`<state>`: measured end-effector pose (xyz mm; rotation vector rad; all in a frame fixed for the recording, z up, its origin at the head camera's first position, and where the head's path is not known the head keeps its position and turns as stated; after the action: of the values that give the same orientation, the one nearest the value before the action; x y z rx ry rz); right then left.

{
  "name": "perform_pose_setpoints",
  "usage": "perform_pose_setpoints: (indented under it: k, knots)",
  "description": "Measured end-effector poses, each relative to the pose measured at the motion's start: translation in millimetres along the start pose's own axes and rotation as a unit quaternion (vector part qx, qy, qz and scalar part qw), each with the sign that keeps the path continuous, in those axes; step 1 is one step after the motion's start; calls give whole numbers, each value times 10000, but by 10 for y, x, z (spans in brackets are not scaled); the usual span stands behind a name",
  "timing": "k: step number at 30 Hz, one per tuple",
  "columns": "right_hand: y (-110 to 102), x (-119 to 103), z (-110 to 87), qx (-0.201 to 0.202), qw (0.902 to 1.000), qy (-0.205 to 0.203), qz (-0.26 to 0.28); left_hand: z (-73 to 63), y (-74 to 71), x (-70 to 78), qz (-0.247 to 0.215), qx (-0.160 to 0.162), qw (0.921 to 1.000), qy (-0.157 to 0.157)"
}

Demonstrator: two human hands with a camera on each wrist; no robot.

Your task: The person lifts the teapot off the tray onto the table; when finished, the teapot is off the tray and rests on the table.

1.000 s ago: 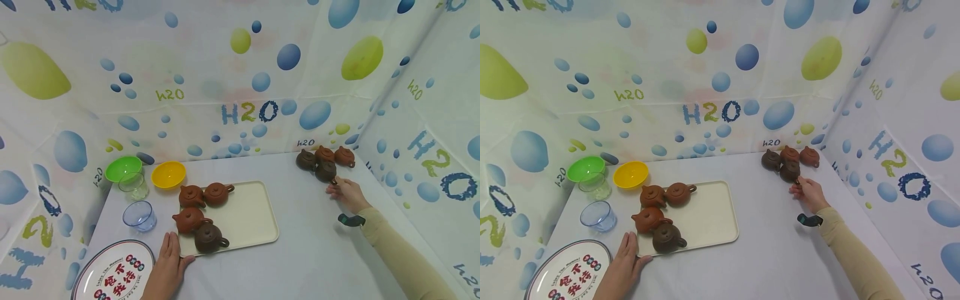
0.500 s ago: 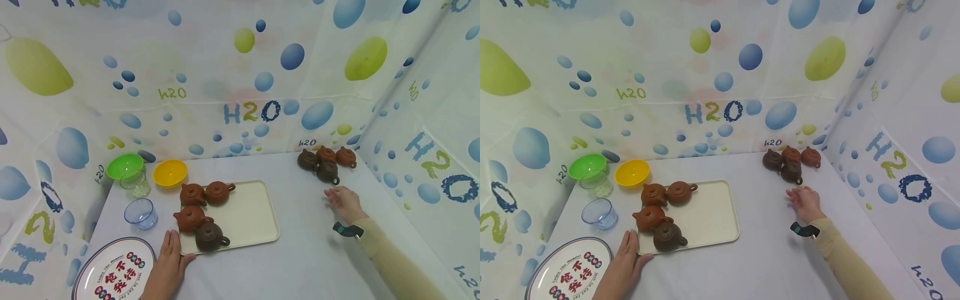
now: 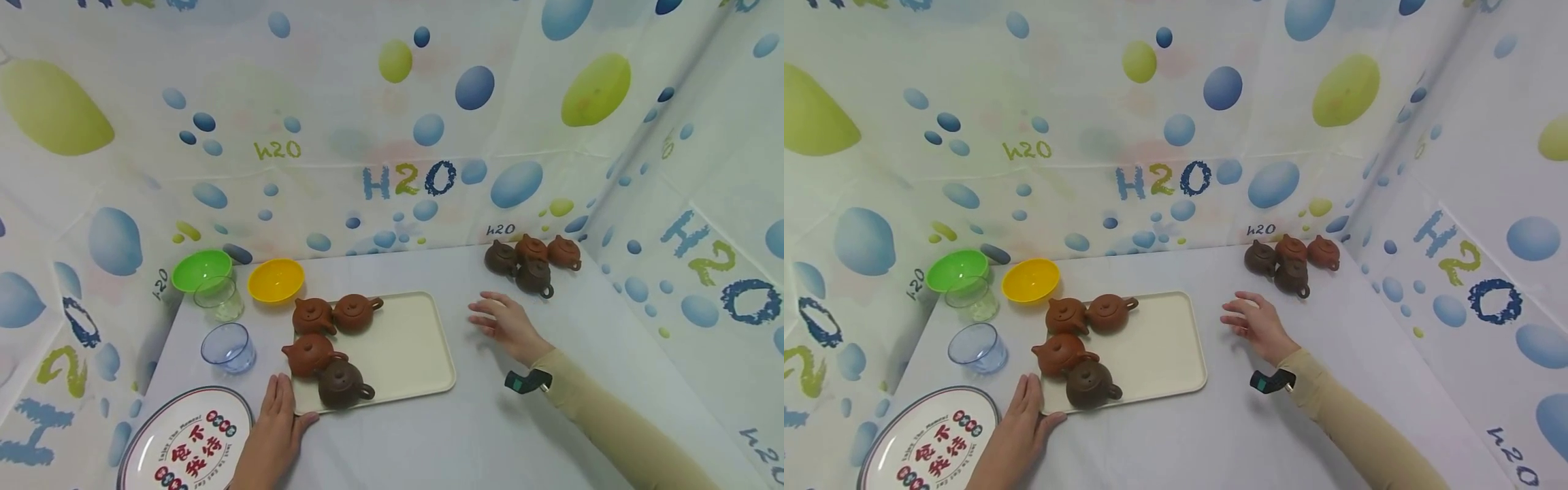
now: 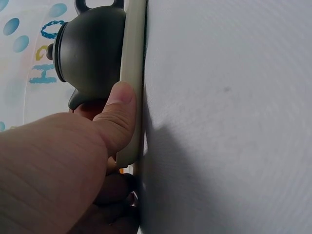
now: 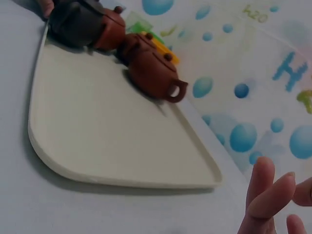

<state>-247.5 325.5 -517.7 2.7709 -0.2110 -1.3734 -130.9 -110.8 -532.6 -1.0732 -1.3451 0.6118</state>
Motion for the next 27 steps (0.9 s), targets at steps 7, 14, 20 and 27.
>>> perform_pose_setpoints:
  k: [7,14,20,27]
  knots:
    - [525,-21,166,-251,9979,-273,-531,74,35,15,-149,-99,9998,-9]
    - [1126,76,387,-826,9910,-325,-1003,39,94,-115,-205,-555,9976,-354]
    - [1574,146,485,-1467,9765,-523,-1489,52,112,-141,-368,-643,9962,-450]
    - [1848,198,453,-1761,9599,-957,-1958,64,111,-161,-364,-543,9973,-345]
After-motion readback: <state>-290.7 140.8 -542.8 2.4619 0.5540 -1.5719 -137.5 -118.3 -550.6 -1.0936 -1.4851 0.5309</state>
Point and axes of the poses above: each hand's wrist, its own z-axis towards the middle knuckle, its own y-axis out of the palm, x = y × z, the point moved 6 cm from there along z, towards the middle knuckle, and after that the axes turned 8 degrees about y, right-handed, at the moved point
